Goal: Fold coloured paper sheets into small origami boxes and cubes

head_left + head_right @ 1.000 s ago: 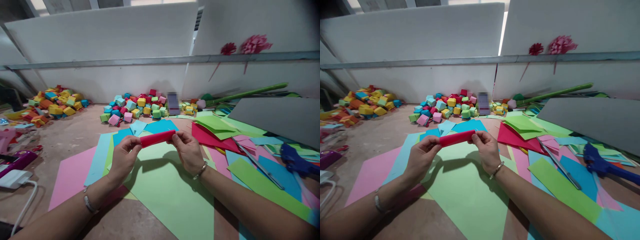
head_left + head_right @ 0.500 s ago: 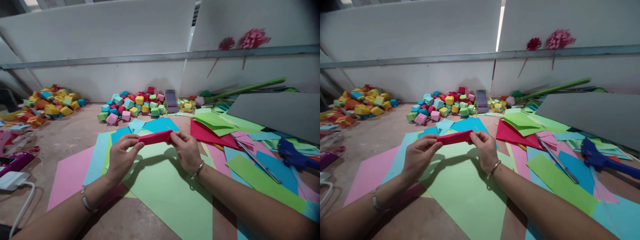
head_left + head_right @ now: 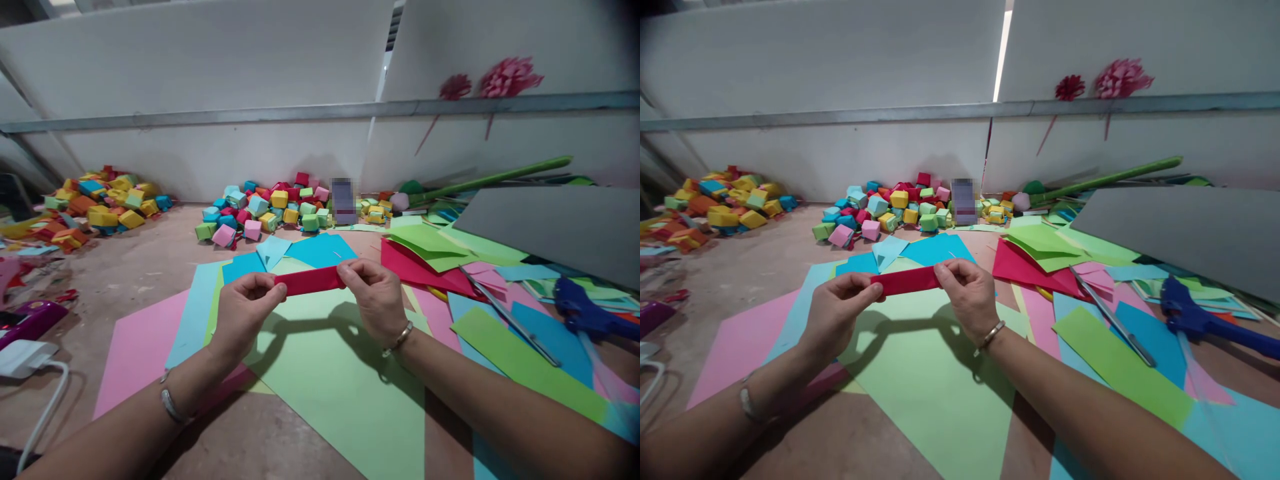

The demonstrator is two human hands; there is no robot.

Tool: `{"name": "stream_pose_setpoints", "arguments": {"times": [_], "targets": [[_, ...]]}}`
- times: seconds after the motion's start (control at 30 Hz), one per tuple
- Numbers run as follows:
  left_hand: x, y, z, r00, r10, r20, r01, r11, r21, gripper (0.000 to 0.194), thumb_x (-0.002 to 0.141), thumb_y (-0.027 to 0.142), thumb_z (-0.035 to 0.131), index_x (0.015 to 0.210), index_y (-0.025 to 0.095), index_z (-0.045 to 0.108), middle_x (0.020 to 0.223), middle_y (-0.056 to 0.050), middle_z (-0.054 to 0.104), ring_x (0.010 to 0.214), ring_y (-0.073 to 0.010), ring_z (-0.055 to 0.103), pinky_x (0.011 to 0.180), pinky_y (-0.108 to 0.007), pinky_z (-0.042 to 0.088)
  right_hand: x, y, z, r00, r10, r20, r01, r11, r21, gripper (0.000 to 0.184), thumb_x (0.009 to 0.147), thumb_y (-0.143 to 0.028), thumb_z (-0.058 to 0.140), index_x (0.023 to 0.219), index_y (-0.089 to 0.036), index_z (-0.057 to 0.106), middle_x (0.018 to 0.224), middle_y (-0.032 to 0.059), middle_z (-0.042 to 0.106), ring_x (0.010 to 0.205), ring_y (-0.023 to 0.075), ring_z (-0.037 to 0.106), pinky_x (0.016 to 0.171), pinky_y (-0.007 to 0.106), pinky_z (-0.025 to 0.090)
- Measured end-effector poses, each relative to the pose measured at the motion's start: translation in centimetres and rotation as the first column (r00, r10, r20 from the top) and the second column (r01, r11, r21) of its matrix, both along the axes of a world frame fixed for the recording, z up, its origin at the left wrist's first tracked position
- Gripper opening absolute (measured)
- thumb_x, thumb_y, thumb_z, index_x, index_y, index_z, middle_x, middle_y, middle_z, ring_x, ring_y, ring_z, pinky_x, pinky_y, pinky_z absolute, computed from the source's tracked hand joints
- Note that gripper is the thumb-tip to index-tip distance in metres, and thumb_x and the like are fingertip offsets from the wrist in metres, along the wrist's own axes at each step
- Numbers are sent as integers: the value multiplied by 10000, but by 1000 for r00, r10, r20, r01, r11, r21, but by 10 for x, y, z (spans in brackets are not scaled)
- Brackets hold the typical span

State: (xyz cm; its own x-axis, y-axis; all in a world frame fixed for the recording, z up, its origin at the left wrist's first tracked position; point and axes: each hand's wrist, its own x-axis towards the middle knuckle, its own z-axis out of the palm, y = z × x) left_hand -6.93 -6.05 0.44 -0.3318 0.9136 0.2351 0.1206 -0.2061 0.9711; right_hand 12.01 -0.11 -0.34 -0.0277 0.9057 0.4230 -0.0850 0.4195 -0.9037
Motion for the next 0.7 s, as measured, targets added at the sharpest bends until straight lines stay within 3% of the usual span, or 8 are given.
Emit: {"name": "stream_pose_setpoints", "arguments": {"times": [0.13, 0.23, 0.4, 0.53, 0.7], "targets": [[1, 1, 2, 984, -58, 170, 55, 998, 23, 346, 608, 216, 808, 830, 193, 543, 762, 45, 625, 647, -122, 634, 630, -247, 518, 1, -1, 1, 1000, -24, 18, 23, 998, 56, 247, 781, -321, 694, 581, -205, 606, 707, 16, 618, 732, 159, 572, 705, 294, 481], [0, 2, 1, 986, -102, 133, 109, 993, -47, 390, 634, 261, 807, 968, 174, 625, 809, 9, 664, 685, -124, 628, 640, -239, 517, 1, -2, 1, 999, -22, 30, 19, 997, 73, 221, 783, -304, 695, 600, -206, 616, 746, 26, 638, 751, 163, 586, 680, 287, 487], [-1, 3, 1, 993, -52, 108, 65, 990, -124, 278, 644, 328, 803, 845, 154, 722, 702, -6, 686, 625, -113, 578, 576, -217, 460, 1, -3, 0, 999, -24, 32, 21, 996, 87, 224, 766, -305, 707, 588, -207, 614, 737, 31, 638, 759, 170, 598, 673, 288, 496], [0, 4, 2, 989, 0, 145, 17, 993, -117, 232, 609, 319, 815, 758, 162, 731, 650, -4, 687, 588, -123, 573, 550, -233, 445, 0, -4, 0, 999, -32, 18, 32, 999, -1, 247, 718, -341, 739, 573, -190, 608, 723, 31, 632, 665, 148, 574, 582, 267, 476], [-3, 6, 0, 985, -38, 167, 59, 991, -122, 224, 587, 289, 831, 749, 166, 738, 680, -16, 706, 632, -138, 602, 597, -241, 462, 0, -2, 0, 999, -22, -49, 20, 999, -40, 265, 667, -315, 780, 611, -202, 547, 679, -5, 604, 634, 127, 553, 561, 250, 467]]}}
